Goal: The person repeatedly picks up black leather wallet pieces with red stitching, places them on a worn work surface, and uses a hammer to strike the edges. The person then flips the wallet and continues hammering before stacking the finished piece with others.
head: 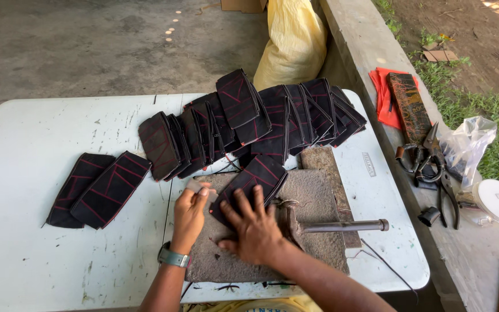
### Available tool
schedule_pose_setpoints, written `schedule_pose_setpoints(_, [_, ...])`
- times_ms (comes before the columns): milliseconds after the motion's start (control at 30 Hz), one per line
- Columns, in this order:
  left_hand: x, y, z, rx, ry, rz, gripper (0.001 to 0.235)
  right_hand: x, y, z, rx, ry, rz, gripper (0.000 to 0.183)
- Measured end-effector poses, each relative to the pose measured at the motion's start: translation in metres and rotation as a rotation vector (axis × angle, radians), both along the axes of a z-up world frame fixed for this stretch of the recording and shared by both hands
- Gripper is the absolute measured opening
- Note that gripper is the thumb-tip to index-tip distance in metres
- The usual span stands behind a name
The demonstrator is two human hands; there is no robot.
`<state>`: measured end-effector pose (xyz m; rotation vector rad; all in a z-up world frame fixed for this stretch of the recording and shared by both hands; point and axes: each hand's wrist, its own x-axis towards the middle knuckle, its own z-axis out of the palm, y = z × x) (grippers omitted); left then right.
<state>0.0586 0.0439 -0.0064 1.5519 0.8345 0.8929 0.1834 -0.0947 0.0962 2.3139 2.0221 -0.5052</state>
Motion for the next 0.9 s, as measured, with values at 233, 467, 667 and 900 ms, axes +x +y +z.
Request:
schedule_pose_setpoints(233, [-0.021, -0.017, 0.004, -0.073, 0.246, -0.034, 0.031, 0.020, -0.018, -0.051, 0.248, 0.045, 0.339, 0.062])
schedule_pose_setpoints(467, [-0.017, -0.033, -0.003, -0.111, 0.084, -0.076, 0.032, 0.048, 0.001, -0.045, 0.407, -0.128, 0.400, 0.036])
schedule_pose_setpoints(667, [-0.008, -0.005, 0.009, -0.095, -0.006, -0.105, 0.032, 0.113, -0.064, -0.008, 0.484, 0.208, -0.086, 0.036])
schedule_pose_setpoints(900, [-0.008, -0.026, 0.013, 0.129, 0.213, -0.174, 0.025, 0.133, -0.129, -0.015, 0.332, 0.007, -0.230, 0.046])
